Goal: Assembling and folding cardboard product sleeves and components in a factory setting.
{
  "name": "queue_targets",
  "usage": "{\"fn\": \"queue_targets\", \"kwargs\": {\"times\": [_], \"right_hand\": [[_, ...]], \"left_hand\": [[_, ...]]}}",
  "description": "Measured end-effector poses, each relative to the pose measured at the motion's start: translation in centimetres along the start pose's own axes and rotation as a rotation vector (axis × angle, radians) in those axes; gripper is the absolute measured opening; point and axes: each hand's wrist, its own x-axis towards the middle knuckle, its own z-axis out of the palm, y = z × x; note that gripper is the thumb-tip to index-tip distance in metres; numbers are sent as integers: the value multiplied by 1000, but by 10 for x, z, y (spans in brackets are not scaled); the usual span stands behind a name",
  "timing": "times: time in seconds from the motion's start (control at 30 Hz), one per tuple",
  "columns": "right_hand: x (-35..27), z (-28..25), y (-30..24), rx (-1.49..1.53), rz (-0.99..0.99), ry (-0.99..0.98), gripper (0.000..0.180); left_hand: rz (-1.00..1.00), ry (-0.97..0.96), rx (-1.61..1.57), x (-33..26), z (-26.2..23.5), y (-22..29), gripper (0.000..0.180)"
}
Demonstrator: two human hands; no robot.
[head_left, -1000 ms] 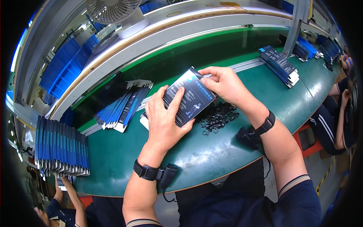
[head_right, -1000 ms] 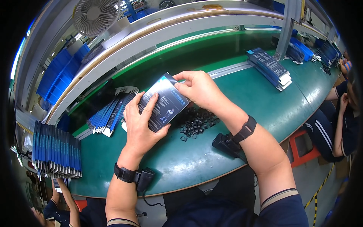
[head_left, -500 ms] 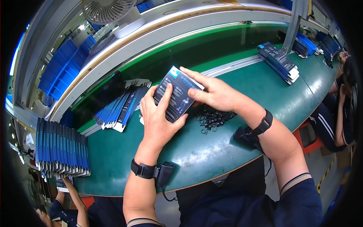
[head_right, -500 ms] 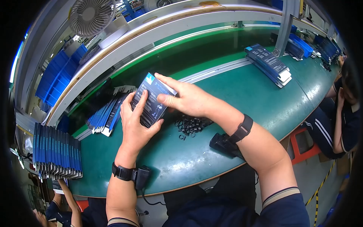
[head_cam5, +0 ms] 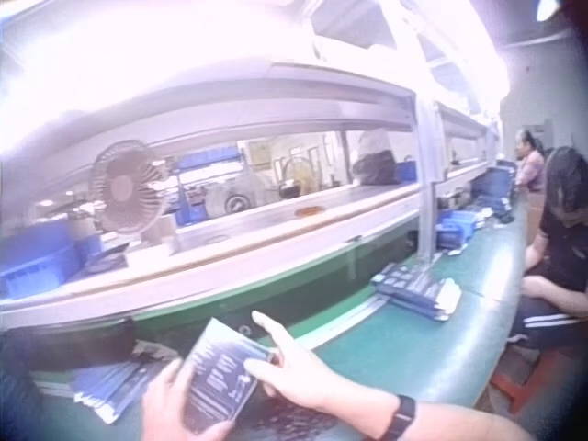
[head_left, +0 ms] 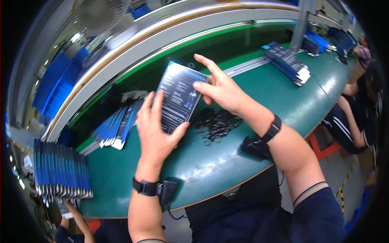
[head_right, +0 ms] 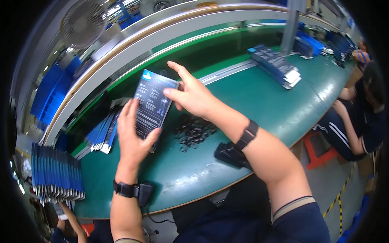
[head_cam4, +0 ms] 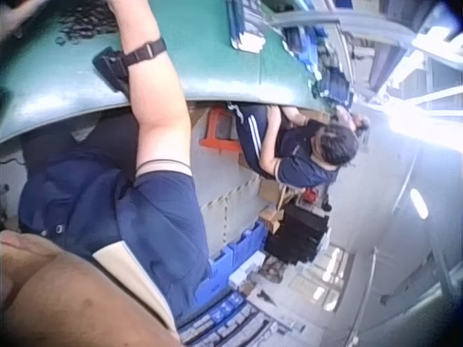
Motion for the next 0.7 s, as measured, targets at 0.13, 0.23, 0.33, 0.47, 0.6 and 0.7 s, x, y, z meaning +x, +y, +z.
{"fn": "queue_targets", "kwargs": {"times": [0.13,0.23,0.33,0.47,0.6,0.7], "right_hand": [[14,-28,7,225,-20,190,74],[15,-30,15,259,5,196,72],[11,-17,13,185,24,-1,74],[0,3,9,90,113,-283,73],[7,-3,19,156,87,-234,58],[15,-21,15,166,71,-150,43]], "left_hand": [[-162,-105,-321,-5,5,-10,74],[-284,-201,-589,-9,11,-2,69],[-331,-114,-840,-11,14,0,65],[-379,50,-1040,-5,14,0,63],[-422,-69,-1006,-7,13,-6,58],[-339,-154,-949,-7,12,-8,58]]}}
